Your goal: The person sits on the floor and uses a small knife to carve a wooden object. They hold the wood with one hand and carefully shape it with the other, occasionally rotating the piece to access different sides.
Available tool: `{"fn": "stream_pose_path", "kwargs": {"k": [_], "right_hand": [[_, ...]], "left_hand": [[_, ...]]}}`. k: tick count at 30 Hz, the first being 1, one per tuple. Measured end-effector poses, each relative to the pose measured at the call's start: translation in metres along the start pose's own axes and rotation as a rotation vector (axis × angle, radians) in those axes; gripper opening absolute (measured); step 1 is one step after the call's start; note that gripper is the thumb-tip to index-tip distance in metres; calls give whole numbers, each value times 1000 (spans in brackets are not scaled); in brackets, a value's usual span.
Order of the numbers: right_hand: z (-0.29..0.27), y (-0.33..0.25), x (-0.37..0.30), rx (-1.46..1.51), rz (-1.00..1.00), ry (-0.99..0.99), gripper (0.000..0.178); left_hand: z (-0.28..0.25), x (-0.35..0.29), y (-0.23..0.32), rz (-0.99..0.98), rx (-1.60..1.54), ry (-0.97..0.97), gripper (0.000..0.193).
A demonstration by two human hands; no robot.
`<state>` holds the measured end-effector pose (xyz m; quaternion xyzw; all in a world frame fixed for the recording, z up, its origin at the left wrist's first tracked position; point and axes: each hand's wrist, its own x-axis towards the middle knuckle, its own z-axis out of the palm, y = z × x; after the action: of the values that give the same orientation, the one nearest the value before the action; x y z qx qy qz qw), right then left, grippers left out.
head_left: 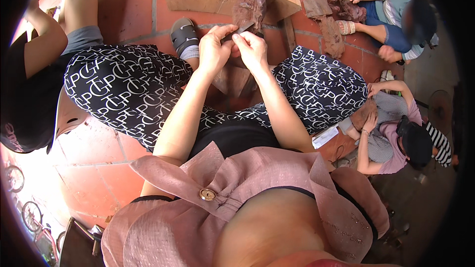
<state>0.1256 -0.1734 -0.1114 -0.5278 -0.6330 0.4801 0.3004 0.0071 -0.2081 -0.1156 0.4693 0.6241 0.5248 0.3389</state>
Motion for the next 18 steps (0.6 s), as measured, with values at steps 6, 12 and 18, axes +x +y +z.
{"fn": "stream_pose_path", "kwargs": {"k": [6,12,18], "right_hand": [[0,-8,2,26,85,22,23],[2,-4,-15,182,130,-40,20],[1,0,-9,167,40,-26,22]], "left_hand": [[3,8,-10,-63,-91,-105,30],[-13,-4,8,-77,133,-143,31],[-6,-10,10,-27,82,-40,33]]}}
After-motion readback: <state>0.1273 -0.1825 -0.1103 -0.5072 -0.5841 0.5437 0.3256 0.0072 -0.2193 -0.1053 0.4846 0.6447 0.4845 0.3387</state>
